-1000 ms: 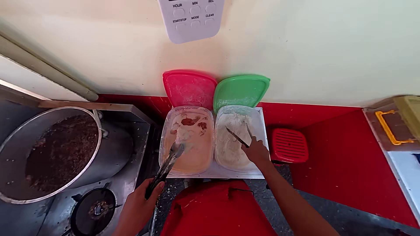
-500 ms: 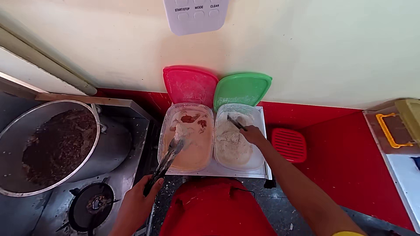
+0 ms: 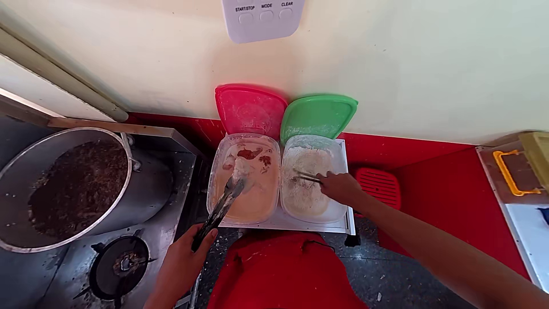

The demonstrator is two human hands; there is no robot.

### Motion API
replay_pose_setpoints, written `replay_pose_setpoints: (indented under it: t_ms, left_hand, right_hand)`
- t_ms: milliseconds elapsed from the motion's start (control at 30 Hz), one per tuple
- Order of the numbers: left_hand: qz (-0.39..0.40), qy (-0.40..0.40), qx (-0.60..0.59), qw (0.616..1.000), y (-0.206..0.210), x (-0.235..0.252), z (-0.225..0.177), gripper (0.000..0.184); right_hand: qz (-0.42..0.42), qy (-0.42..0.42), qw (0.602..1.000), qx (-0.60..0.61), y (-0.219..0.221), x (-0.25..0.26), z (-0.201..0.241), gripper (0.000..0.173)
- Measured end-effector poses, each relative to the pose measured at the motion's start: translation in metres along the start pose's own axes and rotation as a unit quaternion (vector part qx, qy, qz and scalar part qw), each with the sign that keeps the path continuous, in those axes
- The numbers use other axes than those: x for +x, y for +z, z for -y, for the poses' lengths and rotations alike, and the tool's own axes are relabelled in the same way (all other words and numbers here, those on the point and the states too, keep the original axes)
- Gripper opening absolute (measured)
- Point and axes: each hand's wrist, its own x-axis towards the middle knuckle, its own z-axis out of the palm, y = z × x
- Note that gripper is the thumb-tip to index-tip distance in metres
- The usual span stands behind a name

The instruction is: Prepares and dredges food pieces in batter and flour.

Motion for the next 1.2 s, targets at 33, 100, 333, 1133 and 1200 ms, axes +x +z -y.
replay_pose_setpoints:
  t_ms: [33,100,333,1133,1200]
  left_hand:
    - [0.0,0.002,0.001,1.0,0.0,0.002,-0.001,0.058]
    - [0.004,0.002,0.004,1.0,0.001,0.006,-0.004,0.058]
    - [0.021,0.008,0.003,1.0,-0.004,0.019,-0.012,0.058]
    - [0.023,0.006,0.008,1.0,-0.014,0.006,-0.005,0.056]
    - [0.026,0.003,0.005,1.0,-0.015,0.002,-0.002,0.055]
  right_hand:
    - [-0.034,0.017,0.999,0.02,-0.002,-0.011,-0.011,0.038]
    - [-0.094,0.052,0.993,0.058,0.003,-0.035,-0.026,0.043]
    - [0.013,0.156,0.972,0.176,0.051,-0.1,0.016,0.06]
    - [0.09,0.259,0.759,0.59,0.047,0.022,0.009,0.048]
    - [0.125,0.266,0.771,0.565,0.03,-0.012,-0.003,0.056]
